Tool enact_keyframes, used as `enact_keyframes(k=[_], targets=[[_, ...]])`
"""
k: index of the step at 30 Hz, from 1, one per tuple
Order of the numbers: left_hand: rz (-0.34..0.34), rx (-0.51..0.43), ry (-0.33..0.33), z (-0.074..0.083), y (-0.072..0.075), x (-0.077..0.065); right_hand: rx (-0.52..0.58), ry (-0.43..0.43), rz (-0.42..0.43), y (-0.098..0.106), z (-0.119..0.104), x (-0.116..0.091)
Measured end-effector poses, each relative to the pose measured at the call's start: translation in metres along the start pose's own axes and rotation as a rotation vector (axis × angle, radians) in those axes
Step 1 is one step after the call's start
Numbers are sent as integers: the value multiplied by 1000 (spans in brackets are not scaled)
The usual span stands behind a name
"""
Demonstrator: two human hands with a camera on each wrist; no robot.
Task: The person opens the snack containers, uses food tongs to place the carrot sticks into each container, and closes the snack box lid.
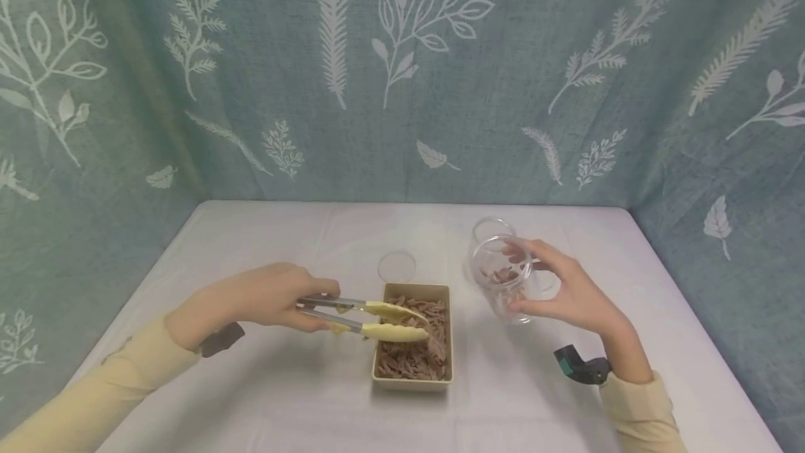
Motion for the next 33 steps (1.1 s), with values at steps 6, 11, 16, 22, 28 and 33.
enact_keyframes(k=[6,11,16,22,28,33], targets=[[9,-6,24,-2,9,-5,-34,-44,-60,-5,4,-2],[39,-17,28,0,18,-9,-56,-49,-103,-10,4,-2],[70,-20,28,2,22,-13,-58,-73,-143,-17,3,-2],[108,-49,16,3,23,-12,-93,-100,-226,-28,1,-2],[127,-67,6,6,21,-10,-163,-104,-286,-40,-6,0],[150,-65,-12,9,21,-6,-204,-61,-290,-47,-12,3]])
Point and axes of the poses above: each hand's wrist, its own x-axis towards the middle knuckle, its own y-axis out of the back of the hand, z = x × y, the point moved 5 cm from there along x, towards the middle knuckle, and after that the axes turned 7 degrees about y, right-handed, at the moved point
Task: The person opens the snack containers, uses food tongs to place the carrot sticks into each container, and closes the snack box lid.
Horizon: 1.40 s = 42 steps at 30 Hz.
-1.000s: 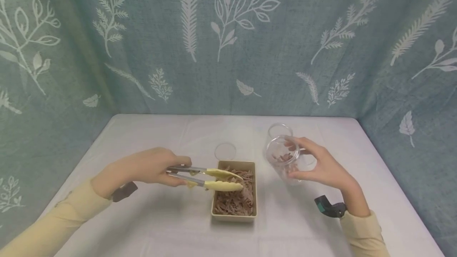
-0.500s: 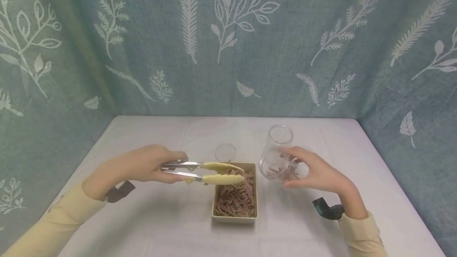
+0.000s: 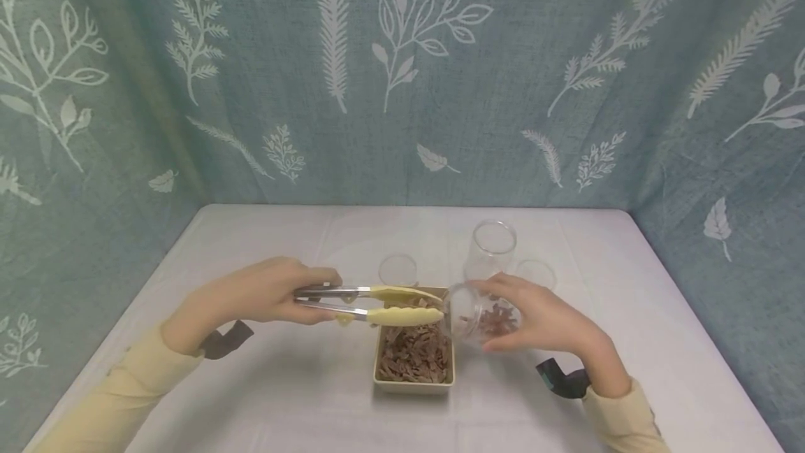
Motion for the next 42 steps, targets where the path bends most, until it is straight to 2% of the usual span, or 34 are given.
enact_keyframes(k=[10,19,23,31,42], targets=[[3,-2,-30,1,-10,7,-66,-10,-12,-6,-10,7],[-16,-2,-57,7,-11,15,-122,25,-9,-7,-18,11],[-6,22,-88,10,-11,19,-143,49,15,-8,-22,12],[-4,51,-102,12,-10,23,-218,121,99,-9,-25,15],[-37,66,-120,16,-12,32,-204,175,165,-11,-28,18]])
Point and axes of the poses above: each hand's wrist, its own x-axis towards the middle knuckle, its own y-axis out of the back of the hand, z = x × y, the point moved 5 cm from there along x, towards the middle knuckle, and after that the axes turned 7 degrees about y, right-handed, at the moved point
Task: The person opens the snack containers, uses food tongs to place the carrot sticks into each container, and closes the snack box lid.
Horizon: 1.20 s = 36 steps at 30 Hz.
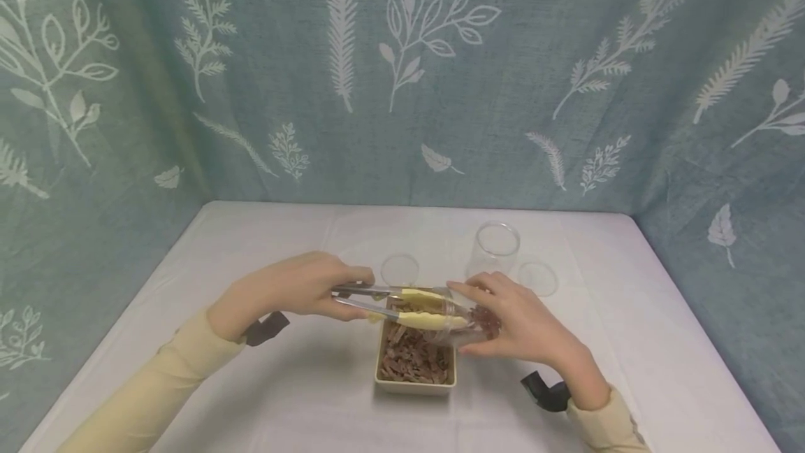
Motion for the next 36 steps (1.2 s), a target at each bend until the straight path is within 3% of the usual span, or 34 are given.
enact_keyframes(k=[15,26,36], targets=[[-44,-53,-17,0,-8,16,296,-34,-22,-11,6,-2],[-17,-24,-46,5,-13,25,317,-29,20,-17,7,-1],[-25,5,15,7,-9,24,342,-47,18,-18,9,-1]])
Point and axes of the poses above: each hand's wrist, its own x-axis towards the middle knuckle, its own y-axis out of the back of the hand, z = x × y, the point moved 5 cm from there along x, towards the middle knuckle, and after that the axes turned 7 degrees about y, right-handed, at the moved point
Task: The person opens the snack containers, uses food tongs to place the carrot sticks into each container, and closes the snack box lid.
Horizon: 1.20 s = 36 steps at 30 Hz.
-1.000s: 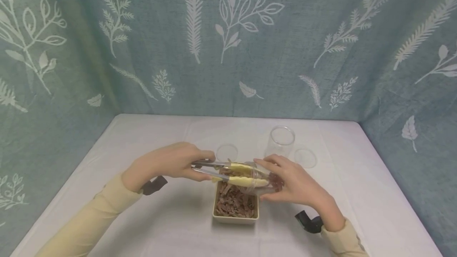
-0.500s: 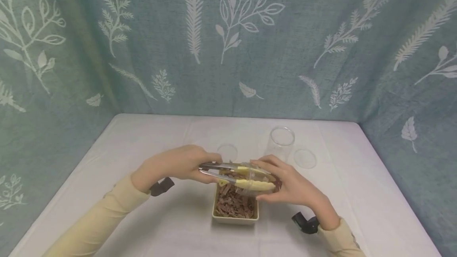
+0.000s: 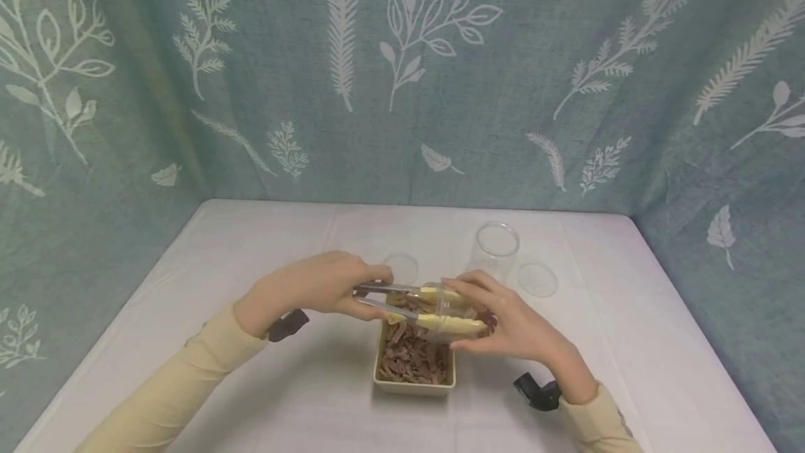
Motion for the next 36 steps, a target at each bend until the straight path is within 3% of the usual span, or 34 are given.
enact_keyframes(k=[15,28,36], targets=[[-28,-20,88,-7,11,-9,7,-23,40,6,6,-2],[44,5,94,-13,20,-21,2,-38,66,11,11,-3],[68,-13,133,-22,24,-34,-16,-59,58,12,17,-5]])
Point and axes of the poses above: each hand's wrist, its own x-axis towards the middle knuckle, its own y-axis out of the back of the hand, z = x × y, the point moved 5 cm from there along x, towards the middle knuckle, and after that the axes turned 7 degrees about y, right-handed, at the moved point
